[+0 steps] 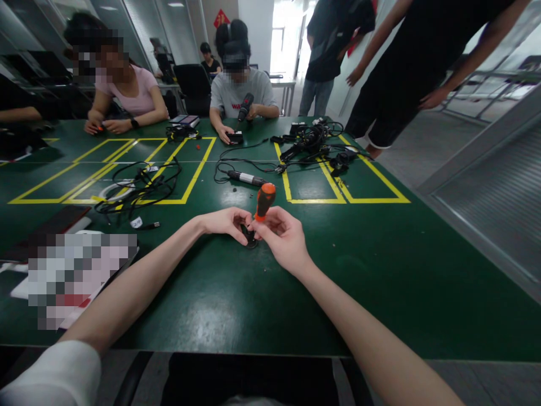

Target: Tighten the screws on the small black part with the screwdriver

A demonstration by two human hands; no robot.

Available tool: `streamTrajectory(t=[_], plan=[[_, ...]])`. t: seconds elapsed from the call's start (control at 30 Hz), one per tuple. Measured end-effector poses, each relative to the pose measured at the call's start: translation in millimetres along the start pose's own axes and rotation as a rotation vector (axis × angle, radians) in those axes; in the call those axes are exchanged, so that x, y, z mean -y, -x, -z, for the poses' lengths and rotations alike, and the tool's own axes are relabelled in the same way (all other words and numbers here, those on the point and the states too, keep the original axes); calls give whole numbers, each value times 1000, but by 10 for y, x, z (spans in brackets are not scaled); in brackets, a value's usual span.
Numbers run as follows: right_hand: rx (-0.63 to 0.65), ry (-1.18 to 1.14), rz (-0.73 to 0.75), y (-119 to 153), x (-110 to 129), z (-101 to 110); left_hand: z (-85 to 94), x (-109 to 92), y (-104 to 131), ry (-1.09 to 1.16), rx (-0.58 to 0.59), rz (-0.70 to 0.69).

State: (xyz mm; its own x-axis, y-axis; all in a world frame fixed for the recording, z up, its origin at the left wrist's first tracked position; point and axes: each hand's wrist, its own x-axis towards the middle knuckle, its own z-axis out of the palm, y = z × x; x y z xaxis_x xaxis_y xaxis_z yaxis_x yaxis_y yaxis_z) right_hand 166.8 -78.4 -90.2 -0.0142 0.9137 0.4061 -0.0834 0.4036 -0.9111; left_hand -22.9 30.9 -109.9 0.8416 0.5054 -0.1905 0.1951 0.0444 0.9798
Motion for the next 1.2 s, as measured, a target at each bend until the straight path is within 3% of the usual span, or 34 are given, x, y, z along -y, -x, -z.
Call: streamTrajectory(t=[0.4, 0.57, 0.8, 1.2], plan=[[27, 31, 18, -25, 10, 19, -16, -43, 11, 1, 50, -10], [-7, -23, 6, -5, -13, 15, -19, -27, 4, 5, 5, 0], [-5, 97, 54, -24, 31, 10, -18, -40, 11, -15, 24, -10], [-44, 75, -33, -14, 14, 19, -19, -26, 0, -3, 14, -24]])
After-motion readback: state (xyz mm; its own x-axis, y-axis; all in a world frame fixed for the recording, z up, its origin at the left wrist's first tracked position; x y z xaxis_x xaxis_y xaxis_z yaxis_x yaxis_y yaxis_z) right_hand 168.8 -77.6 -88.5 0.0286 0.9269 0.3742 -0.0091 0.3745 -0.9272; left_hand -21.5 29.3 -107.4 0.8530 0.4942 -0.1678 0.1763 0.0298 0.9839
